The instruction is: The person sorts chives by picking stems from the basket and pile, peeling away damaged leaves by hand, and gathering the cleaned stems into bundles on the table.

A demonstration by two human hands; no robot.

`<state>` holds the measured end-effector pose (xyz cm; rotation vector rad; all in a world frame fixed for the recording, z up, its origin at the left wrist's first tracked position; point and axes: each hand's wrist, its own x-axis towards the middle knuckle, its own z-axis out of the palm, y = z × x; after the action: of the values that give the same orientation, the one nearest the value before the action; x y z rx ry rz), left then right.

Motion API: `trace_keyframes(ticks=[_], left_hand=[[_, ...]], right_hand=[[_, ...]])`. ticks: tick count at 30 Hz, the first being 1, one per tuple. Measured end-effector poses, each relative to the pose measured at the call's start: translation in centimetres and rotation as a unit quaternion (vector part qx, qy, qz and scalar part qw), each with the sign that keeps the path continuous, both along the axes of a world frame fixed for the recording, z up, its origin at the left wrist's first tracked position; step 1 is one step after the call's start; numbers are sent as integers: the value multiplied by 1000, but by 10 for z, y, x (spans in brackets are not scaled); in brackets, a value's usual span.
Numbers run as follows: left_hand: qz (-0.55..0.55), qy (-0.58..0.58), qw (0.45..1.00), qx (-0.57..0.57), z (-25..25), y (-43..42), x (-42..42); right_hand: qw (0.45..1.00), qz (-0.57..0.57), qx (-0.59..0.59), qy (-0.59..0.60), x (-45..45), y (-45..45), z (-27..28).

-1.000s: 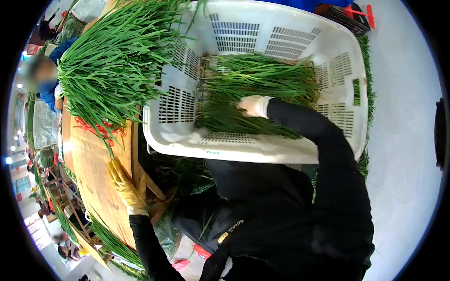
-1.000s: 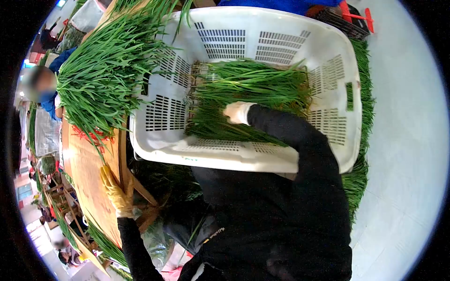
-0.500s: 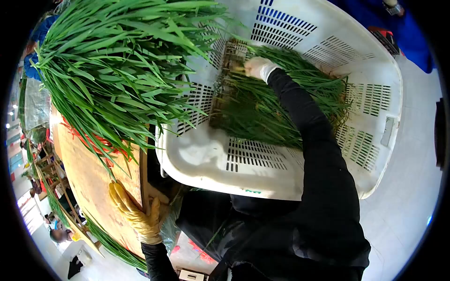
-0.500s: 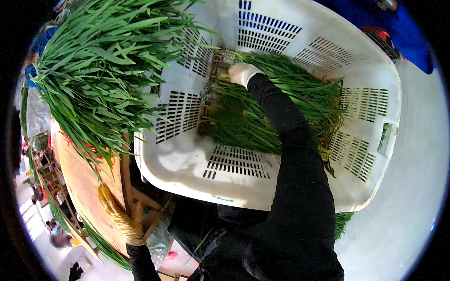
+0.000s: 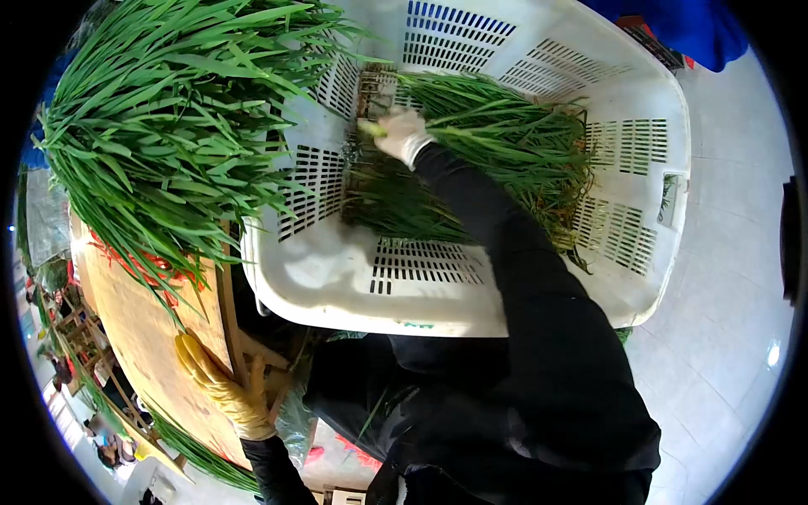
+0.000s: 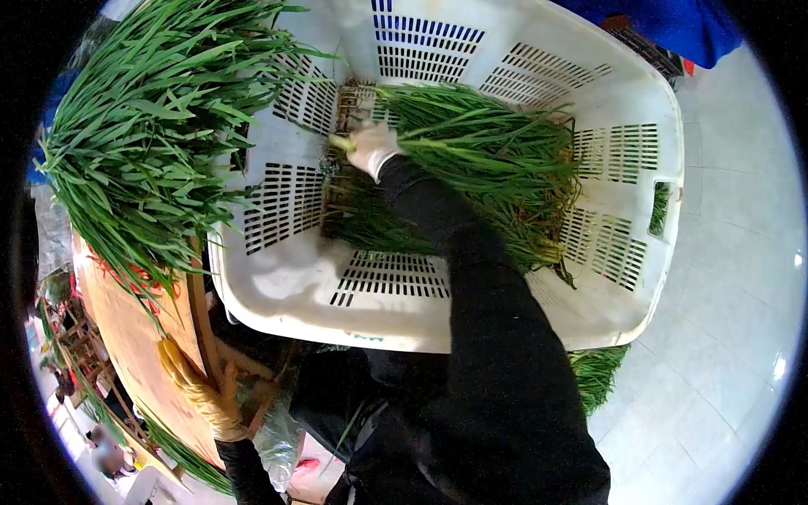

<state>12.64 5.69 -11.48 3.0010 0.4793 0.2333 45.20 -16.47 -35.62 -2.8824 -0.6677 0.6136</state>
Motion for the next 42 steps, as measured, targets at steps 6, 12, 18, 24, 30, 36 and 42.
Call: trace_keyframes(ticks=[6, 12, 18, 24, 30, 36, 42], left_hand=[[-18, -18, 1000, 7, -2, 1, -2], [5, 17, 1000, 25, 2, -3, 0], [27, 65, 996, 61, 0, -1, 0], [38, 68, 996, 49, -4, -2, 0], [21, 47, 997, 58, -1, 0, -3], [-13, 2, 999, 32, -4, 2, -3], [-57, -38, 997, 37, -3, 2, -4]], right_hand=[[844, -269, 424, 188, 60, -71, 78], [849, -293, 406, 169, 136, -54, -38], [971, -201, 2, -125, 102, 1, -75], [993, -33, 66, -88, 102, 15, -29], [946, 22, 317, 59, 103, -37, 130], [813, -5, 577, 71, 99, -129, 233], [671, 9, 731, -119, 47, -161, 325]])
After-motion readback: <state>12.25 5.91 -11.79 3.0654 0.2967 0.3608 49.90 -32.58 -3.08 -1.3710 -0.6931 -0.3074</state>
